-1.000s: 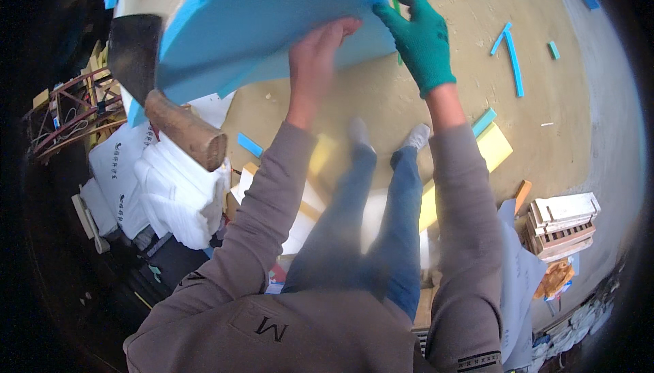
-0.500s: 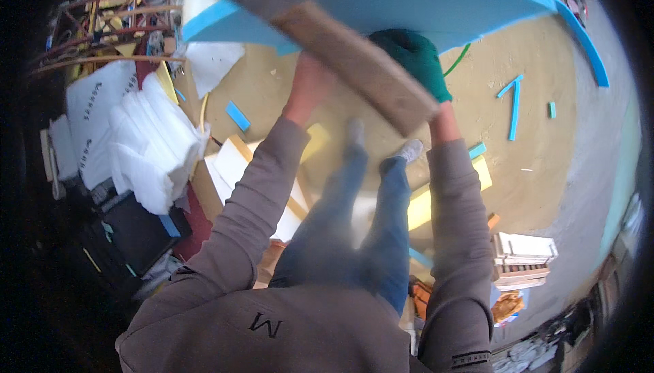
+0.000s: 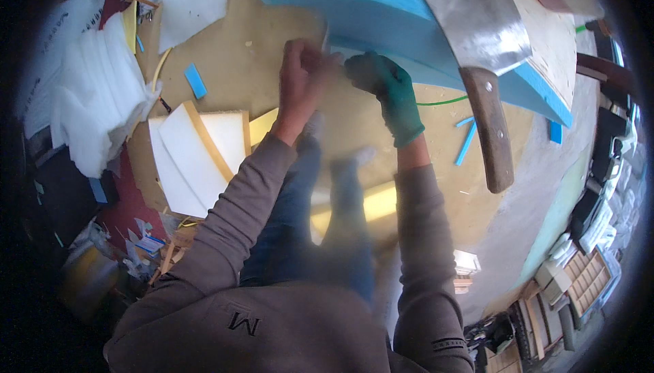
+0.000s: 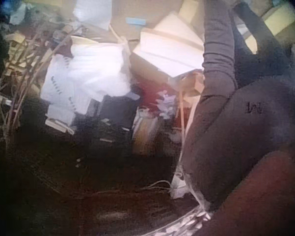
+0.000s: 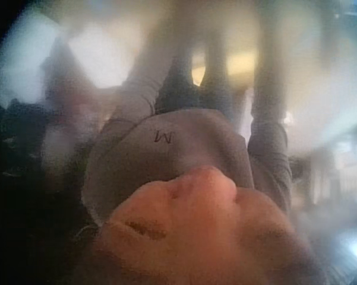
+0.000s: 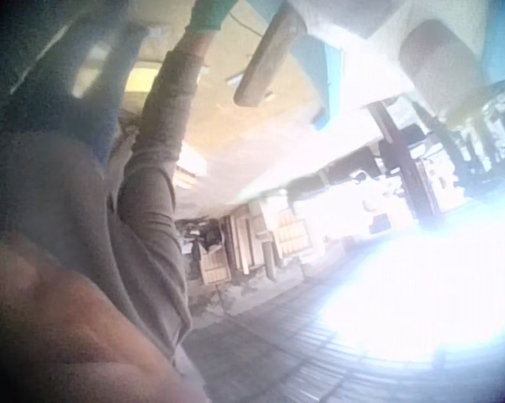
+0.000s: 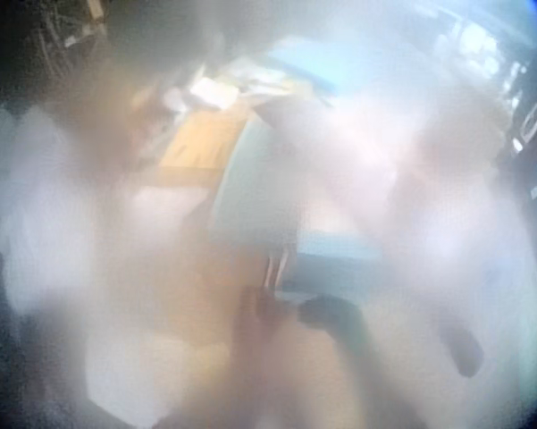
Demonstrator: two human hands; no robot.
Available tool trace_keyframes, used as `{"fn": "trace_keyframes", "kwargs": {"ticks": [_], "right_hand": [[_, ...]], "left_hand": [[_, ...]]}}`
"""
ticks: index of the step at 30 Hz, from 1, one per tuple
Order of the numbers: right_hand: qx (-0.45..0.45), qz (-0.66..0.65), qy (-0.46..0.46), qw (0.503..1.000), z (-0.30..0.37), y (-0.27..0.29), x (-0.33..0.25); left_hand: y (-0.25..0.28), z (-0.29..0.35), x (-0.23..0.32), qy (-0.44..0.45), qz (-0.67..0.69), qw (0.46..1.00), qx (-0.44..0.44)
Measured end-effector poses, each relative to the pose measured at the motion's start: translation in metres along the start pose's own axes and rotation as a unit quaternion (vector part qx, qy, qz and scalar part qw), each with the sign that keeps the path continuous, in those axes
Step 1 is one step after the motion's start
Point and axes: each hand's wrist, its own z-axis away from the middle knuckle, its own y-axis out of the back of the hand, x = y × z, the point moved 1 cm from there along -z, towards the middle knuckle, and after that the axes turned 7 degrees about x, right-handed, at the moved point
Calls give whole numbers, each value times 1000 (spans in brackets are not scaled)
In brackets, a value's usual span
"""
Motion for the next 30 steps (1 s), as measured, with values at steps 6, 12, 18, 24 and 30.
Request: {"fn": "trace_keyframes", "kwargs": {"ticks": [6, 12, 18, 24, 30], "right_hand": [[78, -21, -39, 996, -4, -12, -4], [57, 131, 50, 989, -13, -19, -2], [76, 16, 31, 996, 7, -14, 1], [112, 70, 14, 991, -4, 24, -11], [24, 74, 29, 997, 18, 41, -8]], "left_hand": [[-27, -17, -7, 10, 38, 999, 22], [-26, -28, -10, 33, 62, 997, 10], [-3, -29, -1, 42, 164, 985, -26], [-1, -32, 4, -57, 56, 979, -189], [-14, -17, 7, -51, 65, 982, -168]]}}
